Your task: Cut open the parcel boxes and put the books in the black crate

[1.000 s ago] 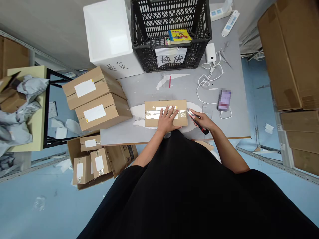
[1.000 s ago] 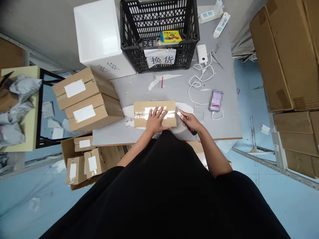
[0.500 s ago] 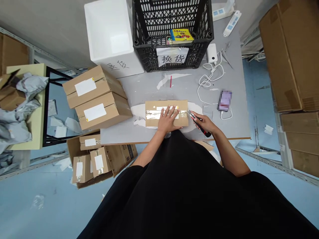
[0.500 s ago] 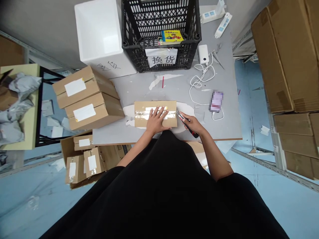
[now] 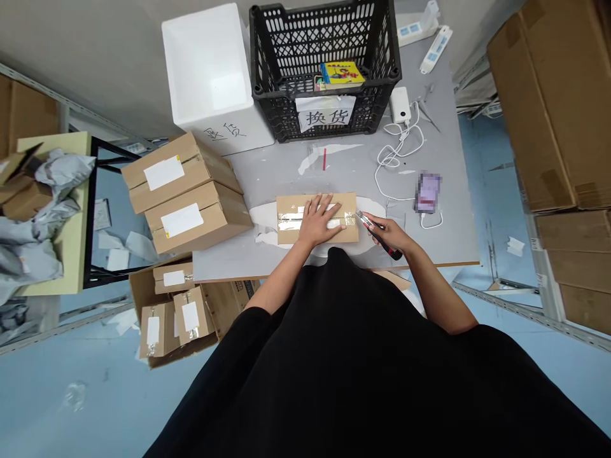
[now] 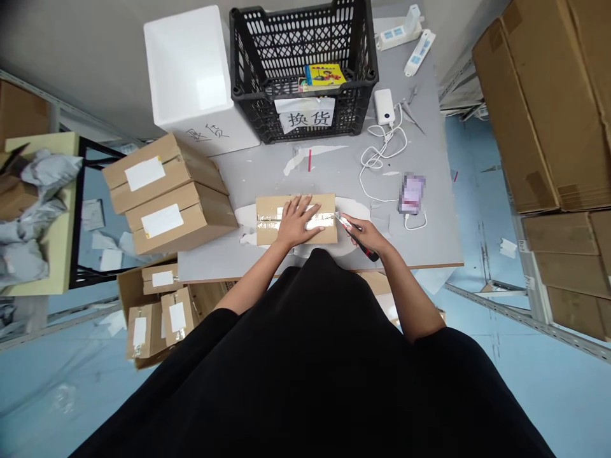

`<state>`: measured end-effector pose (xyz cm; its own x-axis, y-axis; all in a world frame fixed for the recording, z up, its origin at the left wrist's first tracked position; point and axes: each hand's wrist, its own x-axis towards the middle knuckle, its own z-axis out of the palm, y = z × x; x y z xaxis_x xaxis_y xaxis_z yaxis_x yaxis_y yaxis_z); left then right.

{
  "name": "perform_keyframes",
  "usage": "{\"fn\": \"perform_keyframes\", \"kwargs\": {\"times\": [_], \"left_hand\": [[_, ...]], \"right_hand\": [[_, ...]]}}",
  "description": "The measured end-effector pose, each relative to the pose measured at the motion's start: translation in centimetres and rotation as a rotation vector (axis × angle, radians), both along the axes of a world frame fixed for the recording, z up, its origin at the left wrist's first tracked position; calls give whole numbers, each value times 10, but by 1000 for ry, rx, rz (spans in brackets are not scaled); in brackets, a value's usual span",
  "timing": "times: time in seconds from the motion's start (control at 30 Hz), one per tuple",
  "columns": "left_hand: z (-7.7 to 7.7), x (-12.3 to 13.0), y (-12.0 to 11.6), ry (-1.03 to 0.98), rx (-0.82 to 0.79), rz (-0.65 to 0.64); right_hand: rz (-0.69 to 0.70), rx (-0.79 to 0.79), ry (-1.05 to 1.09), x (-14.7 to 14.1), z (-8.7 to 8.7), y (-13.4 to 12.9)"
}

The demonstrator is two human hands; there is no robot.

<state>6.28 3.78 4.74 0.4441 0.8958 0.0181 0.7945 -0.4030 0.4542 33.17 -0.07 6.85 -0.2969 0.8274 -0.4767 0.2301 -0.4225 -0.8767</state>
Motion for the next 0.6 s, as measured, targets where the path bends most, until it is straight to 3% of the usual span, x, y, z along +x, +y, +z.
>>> {"fn": "perform_keyframes", "kwargs": {"times": [0.27,0.6], "left_hand": [[3,5,-1,3,-51,57],[7,6,-1,24,-81,69]], "right_hand": [[-7,-18,19,3,-4,-7],[4,-47,45,1,-16,-33]]}}
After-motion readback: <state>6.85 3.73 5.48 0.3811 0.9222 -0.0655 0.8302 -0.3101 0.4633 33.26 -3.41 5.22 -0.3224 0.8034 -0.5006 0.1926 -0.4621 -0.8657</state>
